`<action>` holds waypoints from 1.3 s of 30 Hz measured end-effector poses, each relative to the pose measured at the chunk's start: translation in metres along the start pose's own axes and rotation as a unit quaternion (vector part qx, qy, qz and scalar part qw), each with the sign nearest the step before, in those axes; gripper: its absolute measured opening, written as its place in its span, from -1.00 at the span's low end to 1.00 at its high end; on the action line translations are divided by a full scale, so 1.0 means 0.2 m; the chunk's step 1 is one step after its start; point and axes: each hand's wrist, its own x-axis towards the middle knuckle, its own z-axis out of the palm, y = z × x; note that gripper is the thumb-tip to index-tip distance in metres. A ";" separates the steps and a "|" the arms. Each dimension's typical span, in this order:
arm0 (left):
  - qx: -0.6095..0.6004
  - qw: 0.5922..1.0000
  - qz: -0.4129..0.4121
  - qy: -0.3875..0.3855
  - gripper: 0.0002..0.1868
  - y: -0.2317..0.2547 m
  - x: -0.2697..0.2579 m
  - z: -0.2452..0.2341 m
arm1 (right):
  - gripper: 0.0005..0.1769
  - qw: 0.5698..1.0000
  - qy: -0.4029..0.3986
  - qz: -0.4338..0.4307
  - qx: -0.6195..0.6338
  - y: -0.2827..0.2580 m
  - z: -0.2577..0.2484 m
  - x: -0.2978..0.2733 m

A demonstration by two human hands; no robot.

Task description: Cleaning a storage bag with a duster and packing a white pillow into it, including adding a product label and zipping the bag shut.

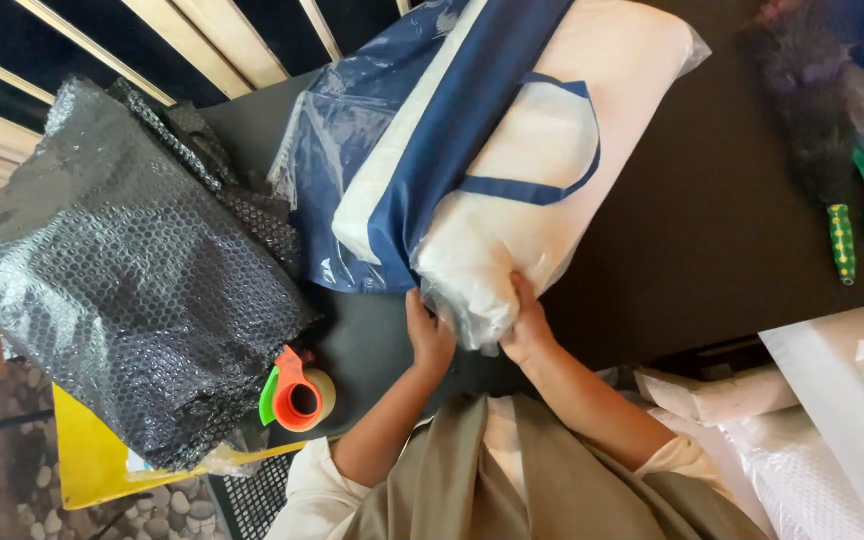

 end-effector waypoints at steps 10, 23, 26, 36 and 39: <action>-0.030 0.969 -0.175 0.173 -0.72 0.29 -0.03 -0.13 | -0.66 0.750 -0.209 -0.058 -0.625 -0.62 -0.23 -0.01; 0.024 0.936 -0.212 0.280 -0.64 0.12 0.07 -0.06 | -0.17 0.420 -0.054 -0.497 -0.757 -1.48 0.60 0.98; 0.064 0.920 -0.225 0.314 -0.69 0.03 0.10 -0.07 | -0.21 0.363 -0.048 -0.406 -0.837 -1.45 0.63 1.23; 0.092 0.897 -0.234 0.363 -0.69 -0.11 0.16 -0.22 | -0.75 0.213 -0.012 -0.617 -0.758 -1.27 0.50 1.57; 0.092 0.904 -0.196 0.368 -0.70 -0.15 0.22 -0.39 | -0.72 0.178 -0.039 -0.653 -0.735 -1.38 0.34 1.27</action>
